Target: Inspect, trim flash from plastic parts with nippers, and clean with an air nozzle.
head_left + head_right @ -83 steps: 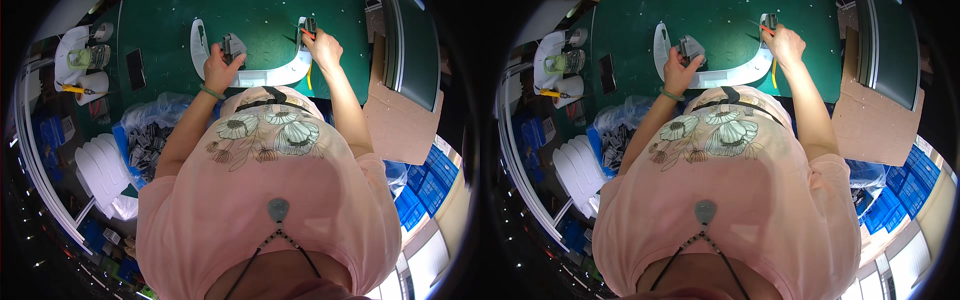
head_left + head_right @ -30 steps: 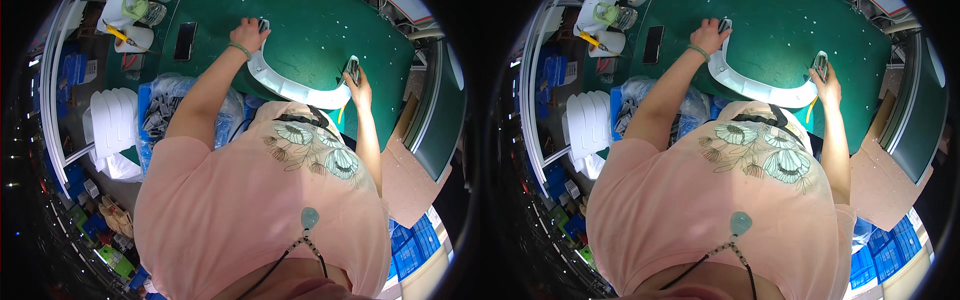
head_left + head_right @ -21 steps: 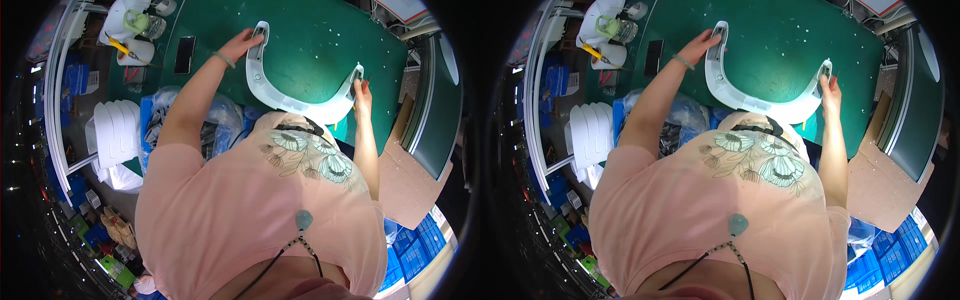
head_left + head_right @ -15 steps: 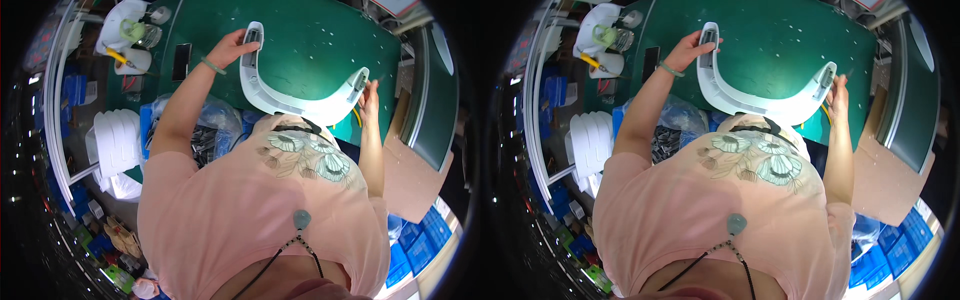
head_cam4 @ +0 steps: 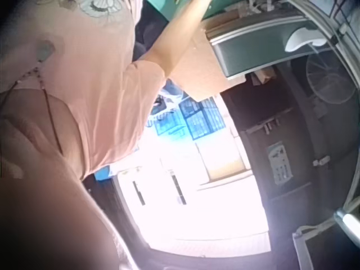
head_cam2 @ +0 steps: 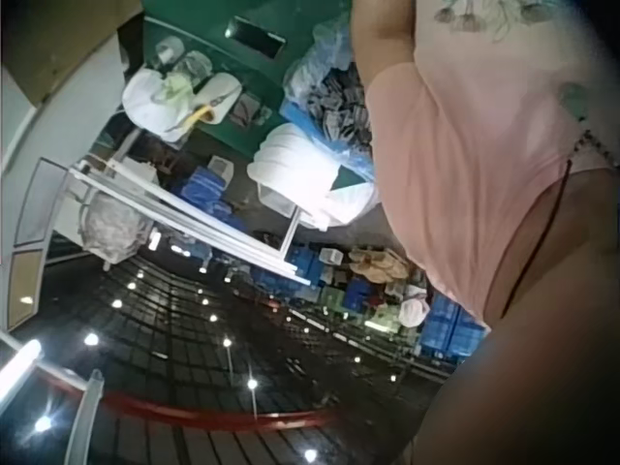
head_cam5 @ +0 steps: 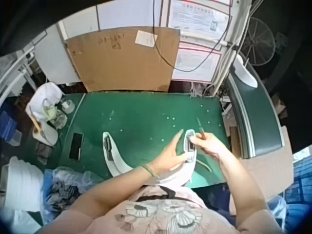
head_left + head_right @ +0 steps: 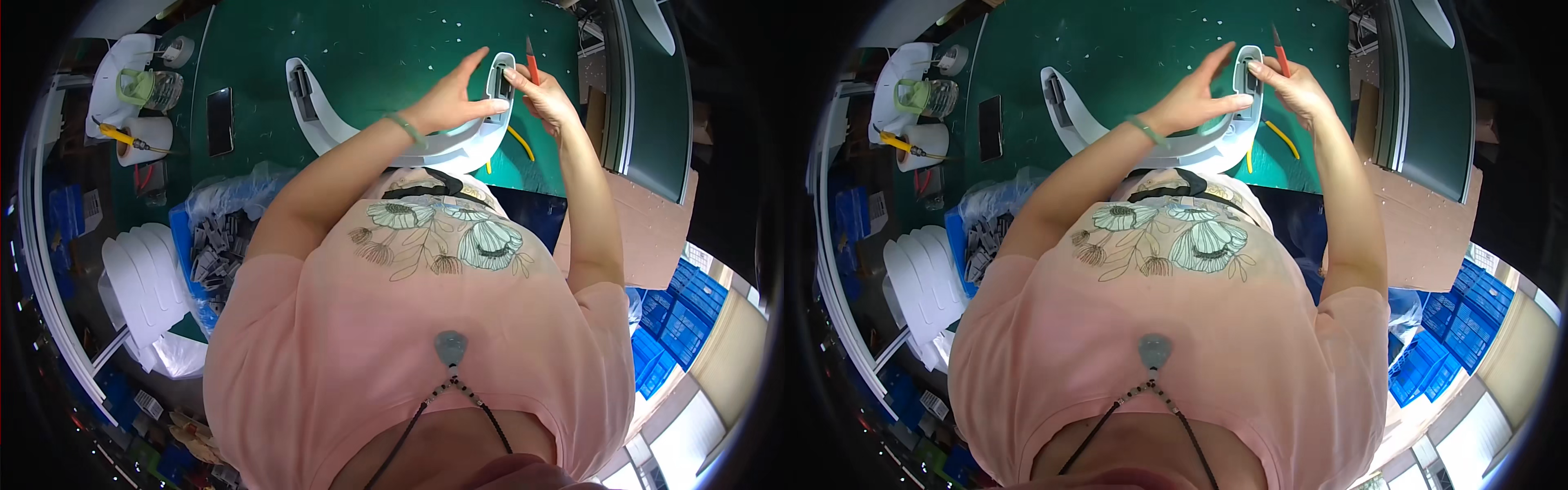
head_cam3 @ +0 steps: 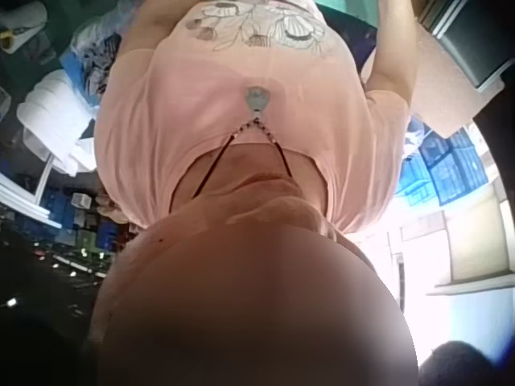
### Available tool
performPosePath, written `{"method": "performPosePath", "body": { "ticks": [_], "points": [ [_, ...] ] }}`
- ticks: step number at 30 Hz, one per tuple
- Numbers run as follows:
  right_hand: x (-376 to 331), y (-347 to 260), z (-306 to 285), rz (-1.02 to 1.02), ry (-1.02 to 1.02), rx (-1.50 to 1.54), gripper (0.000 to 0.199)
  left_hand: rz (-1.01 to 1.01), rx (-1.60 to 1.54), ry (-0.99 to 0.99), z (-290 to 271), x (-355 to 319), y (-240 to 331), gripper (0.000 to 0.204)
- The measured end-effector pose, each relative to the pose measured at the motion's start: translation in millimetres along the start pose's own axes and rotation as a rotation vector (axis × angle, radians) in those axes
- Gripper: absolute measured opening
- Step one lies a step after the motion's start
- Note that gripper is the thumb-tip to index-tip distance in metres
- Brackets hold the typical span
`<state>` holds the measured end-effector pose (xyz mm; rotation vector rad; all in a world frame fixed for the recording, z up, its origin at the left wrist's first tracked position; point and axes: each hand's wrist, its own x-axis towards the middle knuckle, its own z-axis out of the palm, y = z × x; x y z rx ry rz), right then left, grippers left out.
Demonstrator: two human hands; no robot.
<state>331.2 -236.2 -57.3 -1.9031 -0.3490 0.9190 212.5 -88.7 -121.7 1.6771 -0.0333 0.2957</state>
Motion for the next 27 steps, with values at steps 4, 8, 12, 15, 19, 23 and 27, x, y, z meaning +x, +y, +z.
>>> {"method": "performPosePath", "body": {
  "ticks": [4, 8, 12, 15, 19, 23, 27],
  "points": [
    [4.3, -1.3, -9.8, 0.034, -0.162, -0.069, 0.043, -0.06, -0.29, -0.111, 14.7, 3.0, -7.0, 0.077],
    [6.4, 0.6, -13.1, -0.012, -0.185, -0.132, 0.038, -0.039, -0.349, -0.121, 9.9, 3.4, 3.4, 0.067],
    [2.3, 0.3, 10.0, -0.126, -0.183, -0.119, 0.038, -0.059, -0.348, -0.115, 5.5, -5.5, -6.3, 0.06],
    [-9.5, 5.5, 21.6, -0.052, -0.107, -0.037, 0.038, -0.012, -0.236, -0.094, 3.3, -11.8, -10.7, 0.064],
    [12.2, 48.3, 34.3, -0.156, -0.074, 0.283, 0.05, -0.171, 0.132, -0.119, -16.4, -24.2, 28.1, 0.075],
    [0.0, 33.3, 67.4, -0.29, 0.145, 0.137, 0.044, -0.291, -0.194, -0.092, -57.5, -96.3, 62.7, 0.07],
    [-17.7, 44.7, 35.3, -0.095, 0.344, 0.484, 0.043, -0.964, -0.291, -0.476, -128.6, -160.4, 49.2, 0.066]
  ]
}}
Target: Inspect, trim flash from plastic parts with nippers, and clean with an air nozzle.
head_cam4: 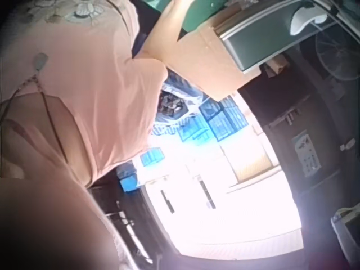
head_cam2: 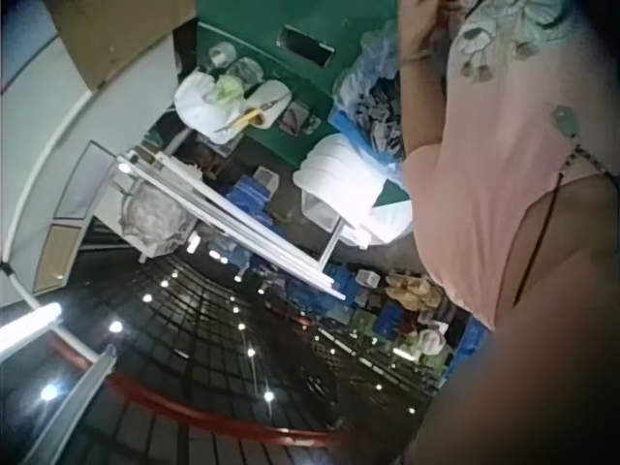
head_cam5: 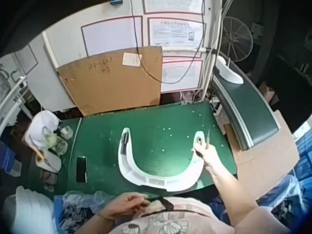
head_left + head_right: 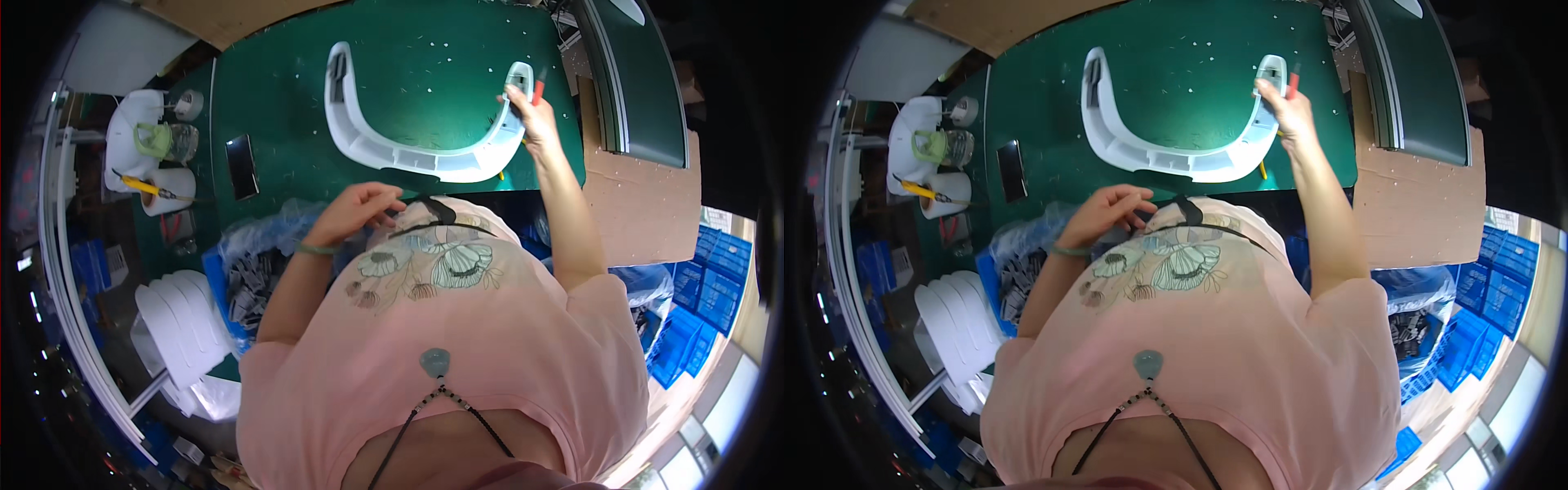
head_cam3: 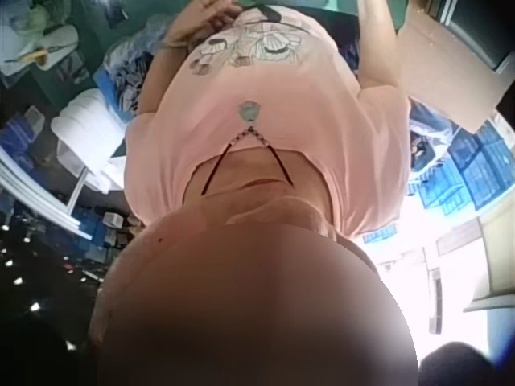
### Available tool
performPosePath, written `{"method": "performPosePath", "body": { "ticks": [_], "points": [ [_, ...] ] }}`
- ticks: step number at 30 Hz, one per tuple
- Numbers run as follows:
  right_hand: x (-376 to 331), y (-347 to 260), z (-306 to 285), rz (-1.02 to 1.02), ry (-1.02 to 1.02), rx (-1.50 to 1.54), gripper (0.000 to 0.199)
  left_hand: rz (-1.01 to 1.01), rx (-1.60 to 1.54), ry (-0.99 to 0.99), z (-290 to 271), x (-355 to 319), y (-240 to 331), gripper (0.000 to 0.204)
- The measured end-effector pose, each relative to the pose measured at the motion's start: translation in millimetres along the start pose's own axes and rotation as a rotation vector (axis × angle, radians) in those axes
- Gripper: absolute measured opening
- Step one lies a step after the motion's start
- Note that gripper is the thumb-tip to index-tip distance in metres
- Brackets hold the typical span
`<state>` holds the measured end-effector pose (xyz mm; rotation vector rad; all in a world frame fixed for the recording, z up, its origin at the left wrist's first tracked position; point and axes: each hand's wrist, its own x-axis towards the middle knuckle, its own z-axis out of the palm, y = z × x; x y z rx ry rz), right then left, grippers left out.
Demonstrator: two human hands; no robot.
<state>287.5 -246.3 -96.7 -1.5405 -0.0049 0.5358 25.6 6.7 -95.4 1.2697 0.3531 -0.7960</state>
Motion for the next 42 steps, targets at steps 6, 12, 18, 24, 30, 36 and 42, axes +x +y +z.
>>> {"method": "performPosePath", "body": {
  "ticks": [6, 12, 18, 24, 30, 36, 42],
  "points": [
    [-54.3, 57.4, 21.6, 0.303, -0.087, 0.316, 0.048, 0.972, -0.74, 0.06, 12.2, 17.7, 3.5, 0.066],
    [-74.2, 70.8, 0.2, 0.37, -0.125, 0.115, 0.047, 0.96, 0.219, 0.762, 49.3, -9.0, 79.2, 0.053],
    [-75.3, 51.6, -68.0, 0.232, -0.074, 0.139, 0.037, 0.494, 1.431, 0.61, 44.0, 58.7, 32.1, 0.04],
    [-70.3, 33.8, -98.0, 0.166, -0.188, 0.056, 0.032, 0.458, 1.424, 0.727, 63.4, 78.6, -3.0, 0.032],
    [-17.1, 3.3, -97.9, 0.076, -0.243, -0.149, 0.058, 0.481, 1.548, 0.93, 126.9, 49.9, 19.2, 0.016],
    [15.3, -15.9, -20.3, 0.037, -0.577, -0.03, 0.046, 0.447, 1.565, 1.166, 200.6, 5.0, -7.3, 0.023],
    [4.1, -7.4, 53.2, 0.177, -0.734, 0.046, 0.037, 0.38, 1.447, 1.371, 224.4, -39.1, -42.0, 0.026]
  ]
}}
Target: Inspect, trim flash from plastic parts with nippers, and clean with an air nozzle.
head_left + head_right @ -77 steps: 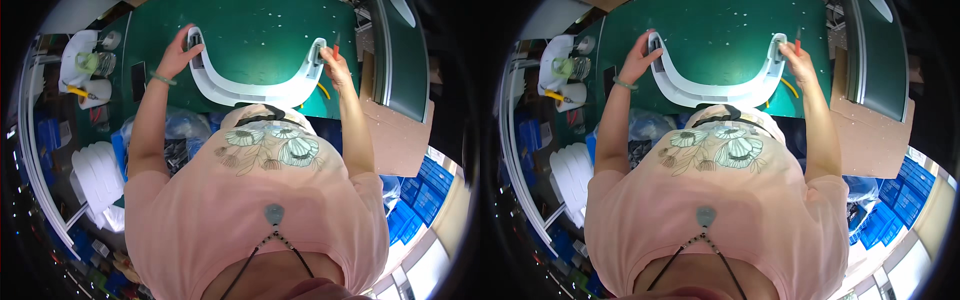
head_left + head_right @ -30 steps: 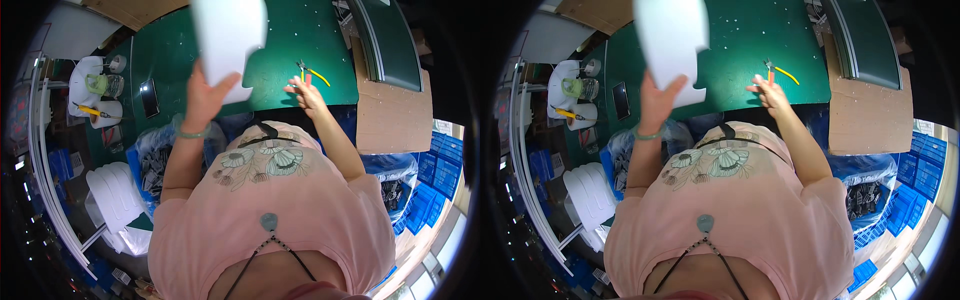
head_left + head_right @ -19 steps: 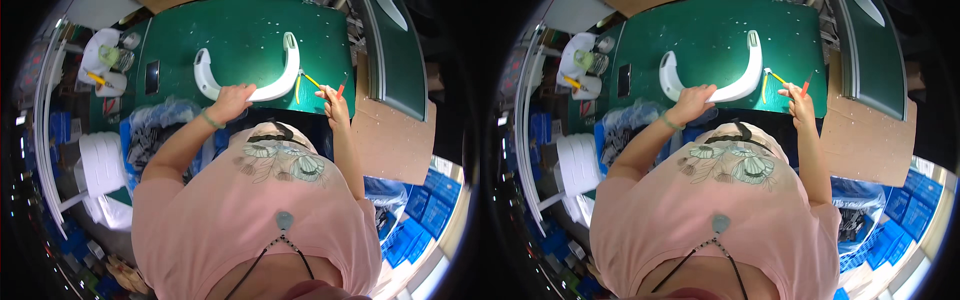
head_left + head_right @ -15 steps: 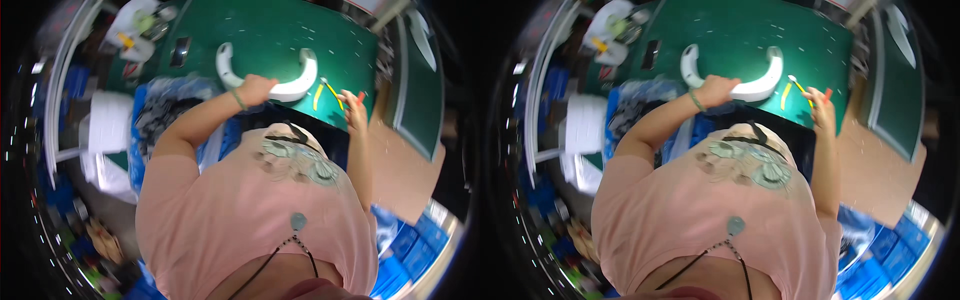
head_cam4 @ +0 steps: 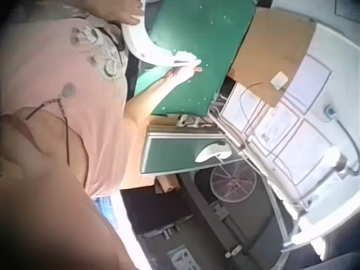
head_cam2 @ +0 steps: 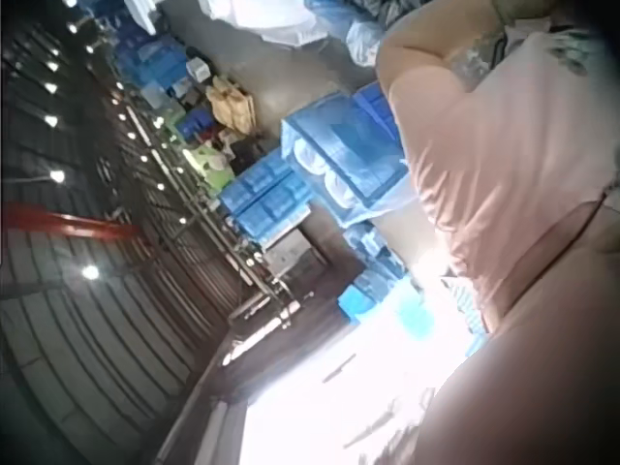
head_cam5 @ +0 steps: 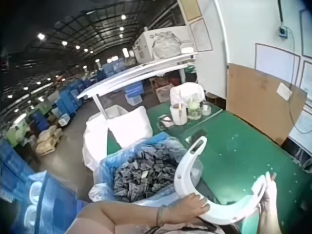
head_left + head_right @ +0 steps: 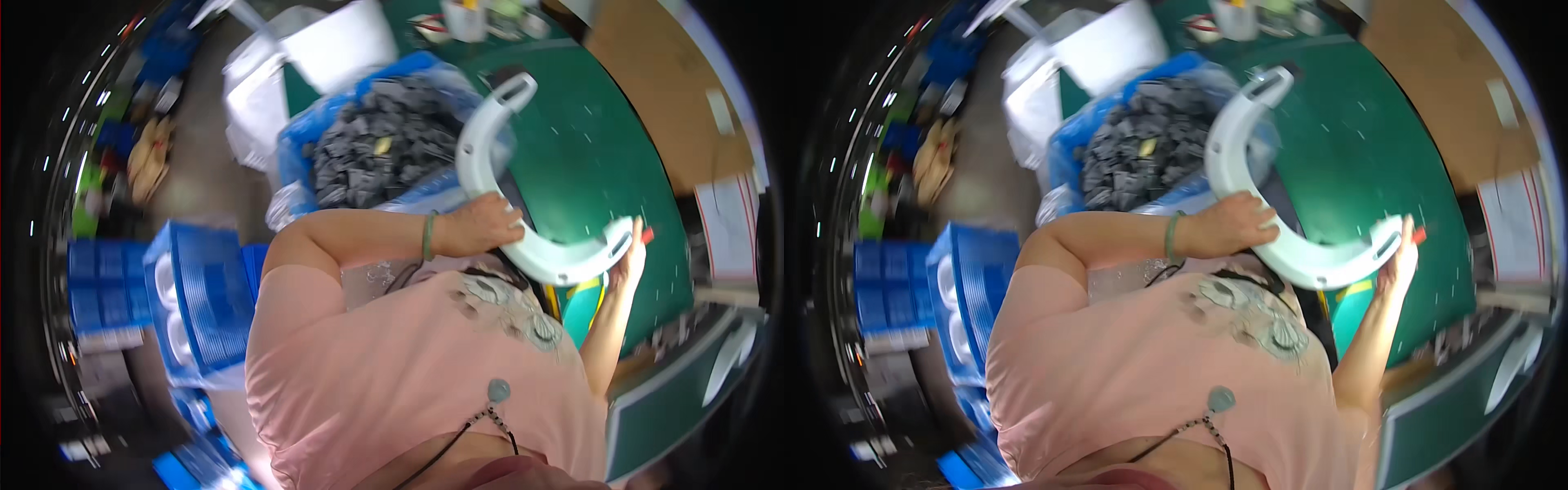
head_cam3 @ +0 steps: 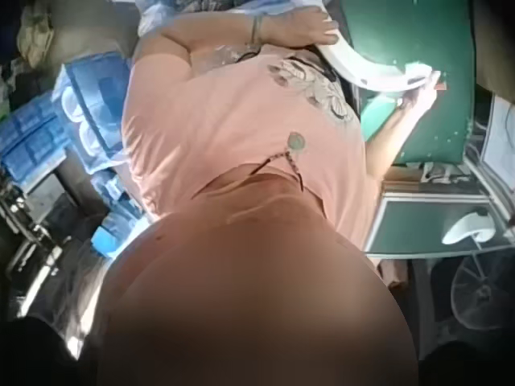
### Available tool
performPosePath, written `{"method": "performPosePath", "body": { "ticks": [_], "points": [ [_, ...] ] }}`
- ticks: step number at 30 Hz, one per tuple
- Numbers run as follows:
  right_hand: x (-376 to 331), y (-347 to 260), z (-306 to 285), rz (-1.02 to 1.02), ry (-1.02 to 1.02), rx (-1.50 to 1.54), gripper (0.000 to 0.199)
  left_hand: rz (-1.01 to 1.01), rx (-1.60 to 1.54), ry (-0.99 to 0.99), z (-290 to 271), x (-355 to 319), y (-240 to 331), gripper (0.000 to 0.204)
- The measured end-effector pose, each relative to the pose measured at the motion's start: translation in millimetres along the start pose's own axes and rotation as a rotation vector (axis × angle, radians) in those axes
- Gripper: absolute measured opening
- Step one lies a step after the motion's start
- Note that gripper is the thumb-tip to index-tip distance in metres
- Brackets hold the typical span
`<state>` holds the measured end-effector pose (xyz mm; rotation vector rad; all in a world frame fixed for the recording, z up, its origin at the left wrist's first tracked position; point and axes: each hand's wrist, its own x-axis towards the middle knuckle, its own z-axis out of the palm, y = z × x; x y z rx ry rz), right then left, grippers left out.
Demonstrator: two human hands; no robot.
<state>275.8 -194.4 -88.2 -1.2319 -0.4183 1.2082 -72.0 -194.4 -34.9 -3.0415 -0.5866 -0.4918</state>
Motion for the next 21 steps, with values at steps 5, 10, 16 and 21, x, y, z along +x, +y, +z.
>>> {"method": "performPosePath", "body": {
  "ticks": [5, 10, 16, 21],
  "points": [
    [70.9, 44.5, -26.7, 0.026, -0.136, 0.51, 0.027, -0.14, -0.146, 0.046, -52.9, -37.8, -43.5, 0.035],
    [69.2, 44.0, -3.9, 0.07, 0.049, 0.382, 0.025, -0.689, 0.079, 0.199, -142.4, -87.8, -188.6, 0.057],
    [70.5, 59.6, 1.0, 0.105, 0.103, 0.226, 0.027, -0.887, 0.662, 0.043, -208.6, -181.7, -389.3, 0.056],
    [64.2, 75.0, 2.5, 0.185, 0.263, 0.097, 0.03, -0.955, 0.671, 0.108, -233.4, -192.8, -449.0, 0.06]
  ]
}}
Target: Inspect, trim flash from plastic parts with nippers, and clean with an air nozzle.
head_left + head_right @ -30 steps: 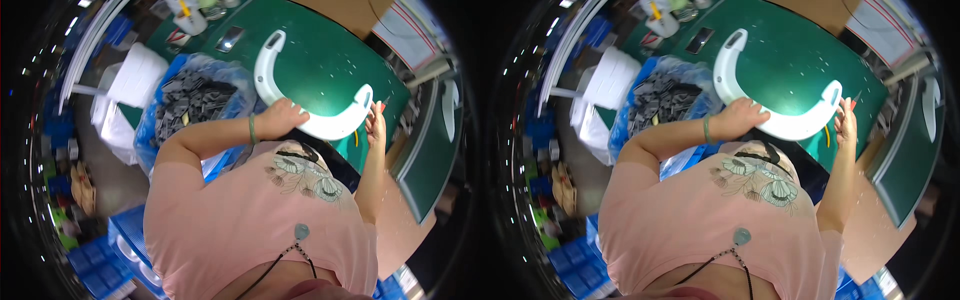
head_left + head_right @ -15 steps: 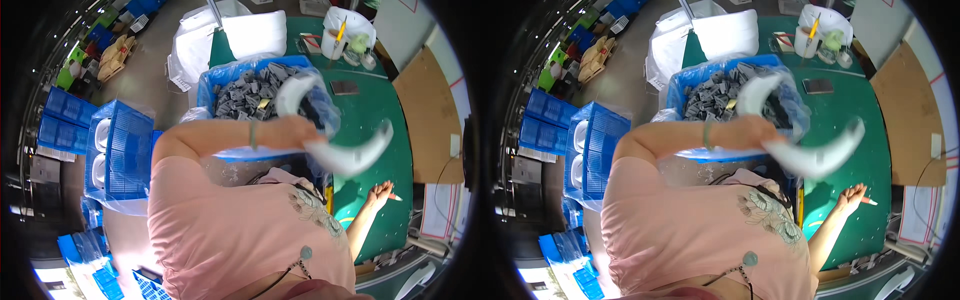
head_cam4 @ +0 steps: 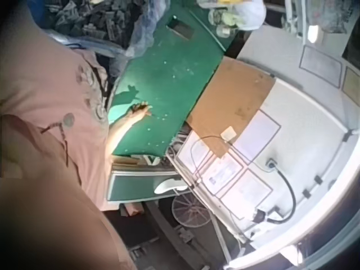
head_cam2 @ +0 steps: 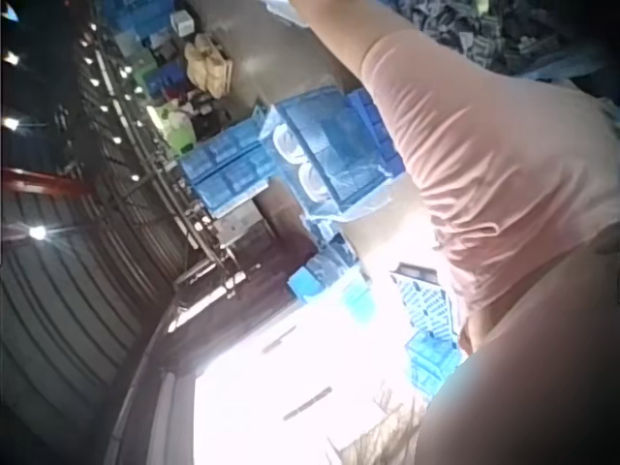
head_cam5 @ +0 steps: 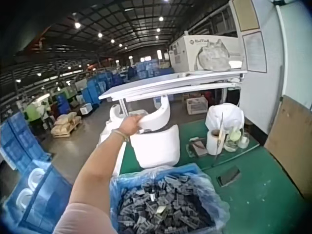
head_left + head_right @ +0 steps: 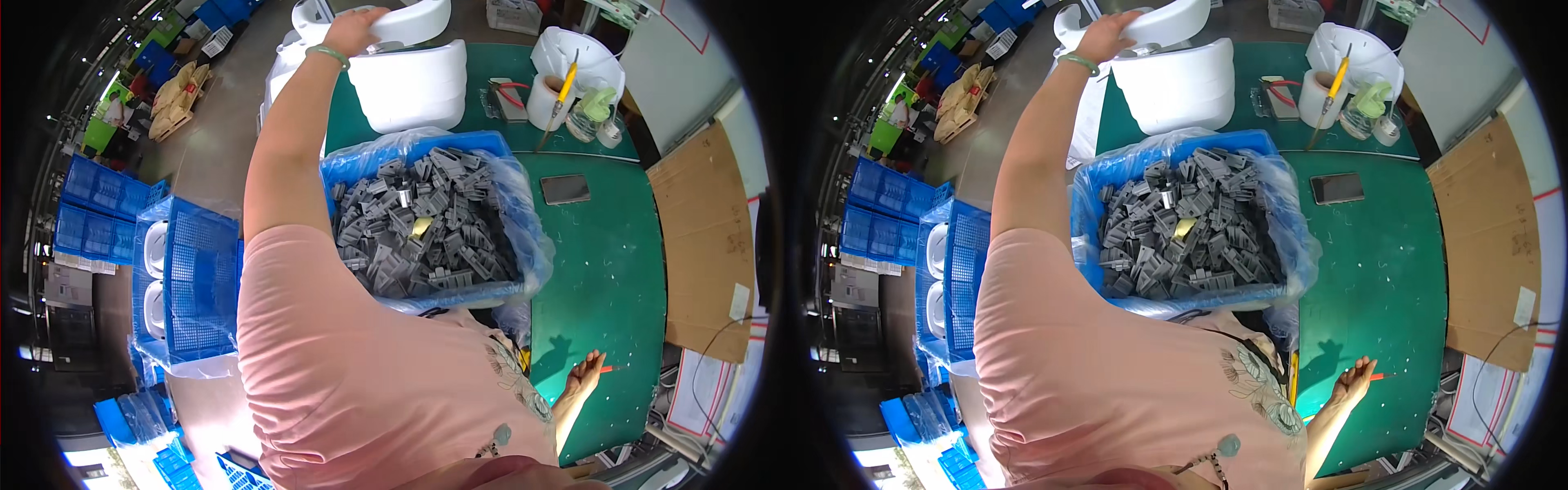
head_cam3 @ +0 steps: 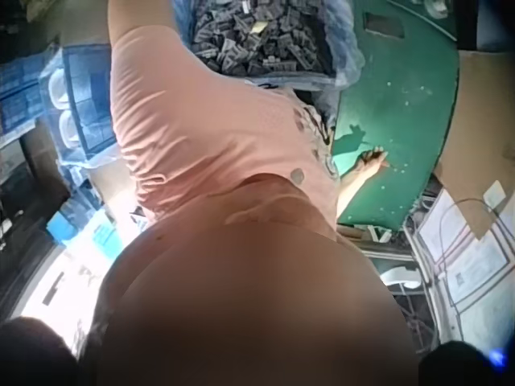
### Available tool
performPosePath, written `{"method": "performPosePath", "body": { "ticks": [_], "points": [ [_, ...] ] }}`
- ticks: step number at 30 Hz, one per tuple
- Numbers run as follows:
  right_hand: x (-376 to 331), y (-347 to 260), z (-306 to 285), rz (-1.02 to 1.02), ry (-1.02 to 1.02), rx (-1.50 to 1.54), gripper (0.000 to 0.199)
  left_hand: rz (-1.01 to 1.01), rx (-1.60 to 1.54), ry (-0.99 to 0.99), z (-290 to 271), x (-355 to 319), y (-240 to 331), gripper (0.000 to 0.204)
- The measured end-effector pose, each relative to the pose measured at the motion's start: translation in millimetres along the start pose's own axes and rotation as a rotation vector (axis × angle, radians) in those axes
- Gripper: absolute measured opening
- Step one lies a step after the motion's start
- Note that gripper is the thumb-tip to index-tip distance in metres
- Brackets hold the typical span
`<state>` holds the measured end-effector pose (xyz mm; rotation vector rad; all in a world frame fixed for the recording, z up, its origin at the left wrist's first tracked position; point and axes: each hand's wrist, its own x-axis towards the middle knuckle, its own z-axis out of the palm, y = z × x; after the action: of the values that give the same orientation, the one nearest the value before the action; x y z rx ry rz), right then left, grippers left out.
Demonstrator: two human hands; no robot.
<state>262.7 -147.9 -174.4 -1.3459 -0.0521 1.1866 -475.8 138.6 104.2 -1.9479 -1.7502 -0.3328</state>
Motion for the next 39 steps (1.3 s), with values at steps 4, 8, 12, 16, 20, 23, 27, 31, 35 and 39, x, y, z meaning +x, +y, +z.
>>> {"method": "performPosePath", "body": {
  "ticks": [4, 8, 12, 16, 20, 23, 27, 31, 35, 39],
  "points": [
    [10.5, 7.0, 23.3, 0.04, -0.032, -0.019, 0.03, 0.063, -0.264, -0.058, 17.2, 11.0, -16.4, 0.061],
    [22.3, 7.0, 76.1, 0.041, -0.115, -0.152, 0.029, -0.051, -0.188, -0.064, 51.4, 4.0, -19.2, 0.054],
    [27.3, 9.3, 120.3, 0.039, -0.209, -0.24, 0.027, 0.173, -0.378, -0.109, 56.9, 19.4, -28.6, 0.058],
    [26.9, 13.5, 151.1, 0.057, -0.27, -0.261, 0.03, 0.133, -0.388, -0.229, 66.1, 23.3, -29.1, 0.057],
    [20.0, 13.3, 159.9, 0.057, -0.267, -0.275, 0.03, 0.128, -0.406, -0.226, 102.9, 25.0, -46.9, 0.058],
    [23.9, 11.2, 141.3, 0.052, -0.253, -0.266, 0.029, 0.124, -0.449, -0.131, 89.6, 21.0, -30.6, 0.055],
    [26.9, 8.1, 118.3, 0.045, -0.213, -0.244, 0.028, -0.07, -0.406, 0.443, 94.0, -3.7, -4.2, 0.044],
    [22.1, 13.5, 84.9, 0.072, -0.146, -0.222, 0.028, -0.274, -0.135, 0.482, 112.1, -59.2, 60.6, 0.038],
    [17.4, 18.6, 77.8, 0.116, -0.118, -0.254, 0.03, -0.352, 0.069, 0.265, 134.1, -88.0, 70.9, 0.053],
    [9.7, 21.2, 76.2, 0.068, -0.115, -0.329, 0.029, -0.274, 0.036, 0.224, 142.2, -94.1, 74.7, 0.038]
  ]
}}
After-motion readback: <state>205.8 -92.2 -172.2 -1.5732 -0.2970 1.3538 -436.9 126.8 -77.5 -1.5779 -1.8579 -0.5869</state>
